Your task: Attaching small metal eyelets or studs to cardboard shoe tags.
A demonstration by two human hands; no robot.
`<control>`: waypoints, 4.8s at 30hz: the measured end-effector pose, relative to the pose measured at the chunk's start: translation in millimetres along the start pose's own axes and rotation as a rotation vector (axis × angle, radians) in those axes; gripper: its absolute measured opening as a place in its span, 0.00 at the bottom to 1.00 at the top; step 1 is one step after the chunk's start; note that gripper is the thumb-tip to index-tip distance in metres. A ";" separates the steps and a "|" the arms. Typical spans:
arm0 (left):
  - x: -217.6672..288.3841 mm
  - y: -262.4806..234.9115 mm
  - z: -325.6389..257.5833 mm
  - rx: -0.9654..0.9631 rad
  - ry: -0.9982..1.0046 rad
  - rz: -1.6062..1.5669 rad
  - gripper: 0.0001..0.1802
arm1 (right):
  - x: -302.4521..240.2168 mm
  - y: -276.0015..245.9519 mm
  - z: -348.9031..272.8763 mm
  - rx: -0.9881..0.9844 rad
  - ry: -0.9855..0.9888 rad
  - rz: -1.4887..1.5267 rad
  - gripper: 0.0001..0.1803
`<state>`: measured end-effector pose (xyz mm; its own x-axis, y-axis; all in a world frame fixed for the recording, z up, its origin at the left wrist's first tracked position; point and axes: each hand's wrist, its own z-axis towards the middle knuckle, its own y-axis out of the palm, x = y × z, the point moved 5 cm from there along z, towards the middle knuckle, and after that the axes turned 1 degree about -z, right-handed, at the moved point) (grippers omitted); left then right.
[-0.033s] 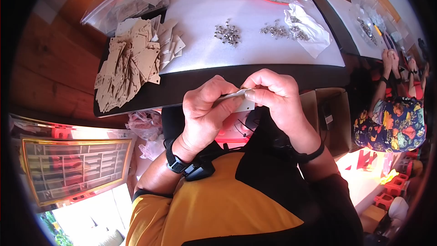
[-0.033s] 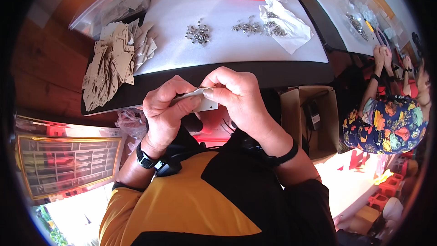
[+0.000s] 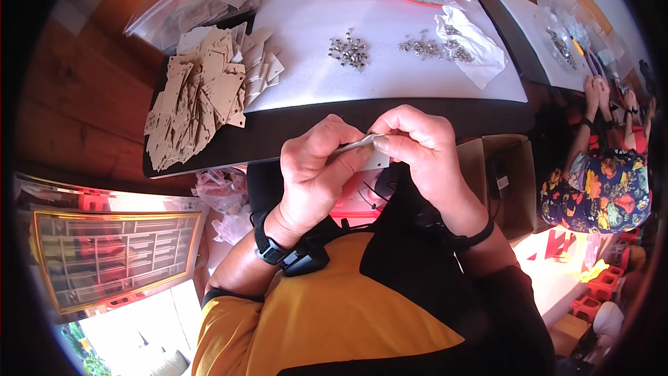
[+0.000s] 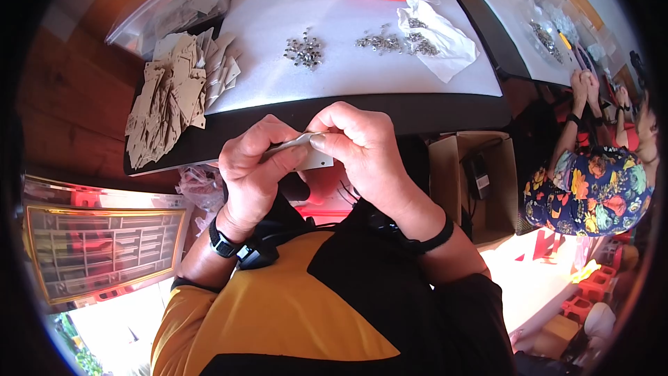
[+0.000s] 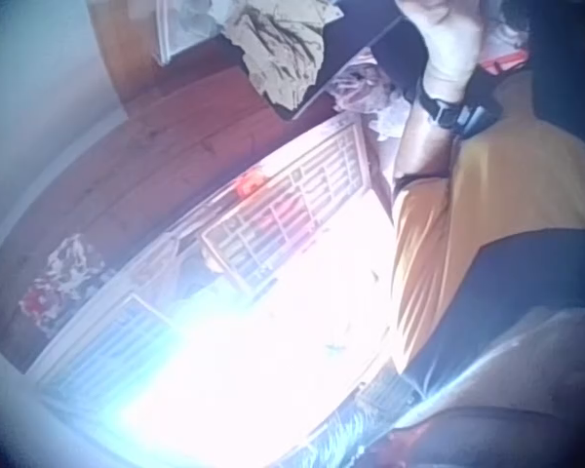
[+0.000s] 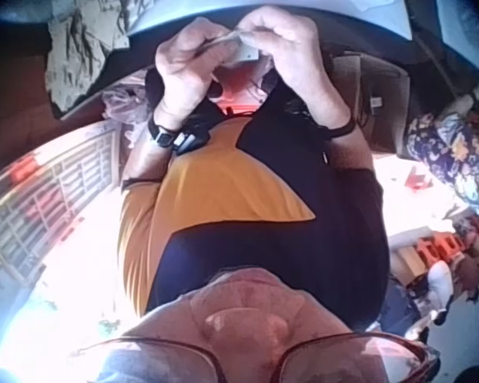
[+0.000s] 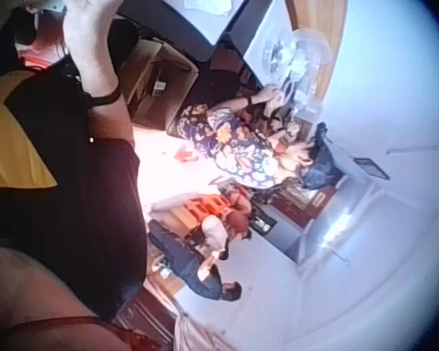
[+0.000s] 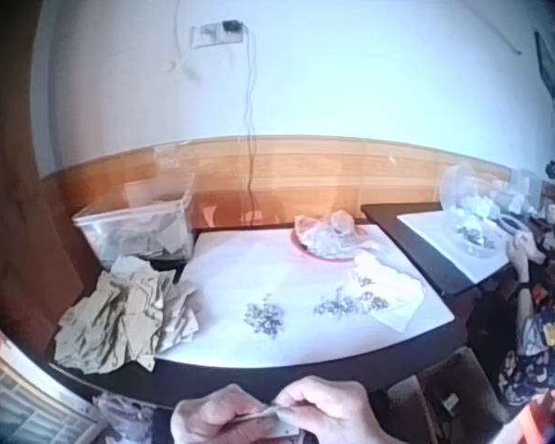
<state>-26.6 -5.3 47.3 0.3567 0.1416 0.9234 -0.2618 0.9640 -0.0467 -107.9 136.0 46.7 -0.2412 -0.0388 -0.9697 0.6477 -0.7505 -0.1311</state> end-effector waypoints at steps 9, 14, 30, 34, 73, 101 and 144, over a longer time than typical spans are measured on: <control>7.7 -0.4 -2.7 0.033 0.334 0.159 0.10 | -16.5 7.9 -4.3 0.152 -0.338 -0.299 0.05; 6.8 -0.7 -1.4 0.024 0.346 0.176 0.12 | -13.2 8.4 1.7 0.111 -0.307 -0.286 0.06; 24.3 -18.5 -3.2 0.084 0.519 0.251 0.12 | -42.8 5.5 -10.0 0.226 -0.809 -0.547 0.09; 28.4 -18.4 -7.1 0.106 0.602 0.369 0.14 | -44.4 6.5 -10.0 0.210 -0.854 -0.574 0.10; 21.5 -19.3 -9.6 0.086 0.714 0.283 0.21 | -44.1 11.6 -17.9 0.176 -0.949 -0.732 0.19; 17.7 -35.9 -16.3 0.128 0.555 0.244 0.21 | -36.2 6.8 -16.9 0.284 -0.800 -0.569 0.12; -0.4 3.9 6.7 0.039 0.065 0.164 0.11 | -8.2 -7.9 -0.1 0.304 -0.400 -0.275 0.04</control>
<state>-33.7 -3.1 49.3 0.3635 0.3119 0.8778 -0.3555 0.9174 -0.1787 -111.0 142.4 55.7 -0.6646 -0.0177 -0.7470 0.2999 -0.9220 -0.2449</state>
